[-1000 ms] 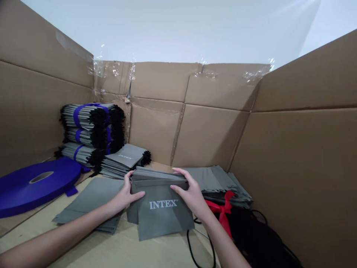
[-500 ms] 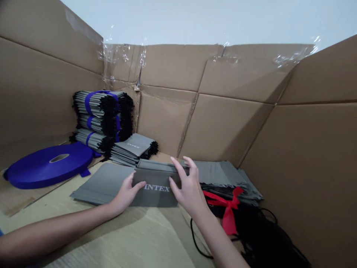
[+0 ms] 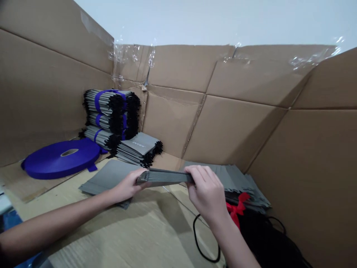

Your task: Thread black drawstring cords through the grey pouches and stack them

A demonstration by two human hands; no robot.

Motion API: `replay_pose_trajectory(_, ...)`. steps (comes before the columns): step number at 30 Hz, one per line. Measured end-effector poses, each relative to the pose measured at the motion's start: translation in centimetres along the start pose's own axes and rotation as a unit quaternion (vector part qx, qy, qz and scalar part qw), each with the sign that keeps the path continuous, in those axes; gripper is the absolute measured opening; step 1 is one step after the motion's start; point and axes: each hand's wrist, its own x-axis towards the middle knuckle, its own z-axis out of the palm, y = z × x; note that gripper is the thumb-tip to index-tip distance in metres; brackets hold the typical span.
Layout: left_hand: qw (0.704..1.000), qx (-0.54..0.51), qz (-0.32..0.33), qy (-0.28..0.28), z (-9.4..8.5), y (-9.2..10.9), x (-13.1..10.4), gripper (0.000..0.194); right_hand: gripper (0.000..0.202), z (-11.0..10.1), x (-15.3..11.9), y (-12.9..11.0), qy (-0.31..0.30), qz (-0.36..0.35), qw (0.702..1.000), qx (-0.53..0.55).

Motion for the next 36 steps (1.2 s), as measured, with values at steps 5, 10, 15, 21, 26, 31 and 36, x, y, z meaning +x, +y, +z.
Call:
replay_pose_trajectory(5,0.978,-0.132,-0.118,0.113,-1.7,0.2,1.4,0.019,0.011,0.0,0.0,-0.9,0.064,0.088,0.993,0.042)
replay_pose_trajectory(10,0.966,-0.142,-0.129,0.175,-5.6,2.7,1.7,0.025,0.036,-0.4,0.5,-3.2,0.1,0.125,0.986,0.045)
replay_pose_trajectory(15,0.904,-0.238,-0.244,0.258,-9.9,1.6,-1.7,0.044,0.038,-0.3,0.8,-5.4,0.127,0.035,0.991,-0.009)
replay_pose_trajectory(21,0.848,-0.225,-0.389,0.281,-10.7,-2.5,-6.6,0.041,0.024,5.6,1.2,-9.6,-0.053,-0.095,0.984,0.141)
replay_pose_trajectory(26,0.86,-0.169,-0.407,0.257,-10.9,-3.1,-6.3,0.037,0.041,10.9,1.7,-11.6,-0.334,-0.056,0.896,0.286)
replay_pose_trajectory(31,0.864,-0.177,-0.418,0.218,-11.8,-2.2,-5.9,0.038,0.055,13.0,0.6,-10.9,-0.366,-0.024,0.853,0.371)
replay_pose_trajectory(36,0.864,-0.103,-0.462,0.171,-12.4,-2.8,-7.3,0.039,0.065,14.2,-0.8,-11.3,-0.32,-0.057,0.887,0.328)
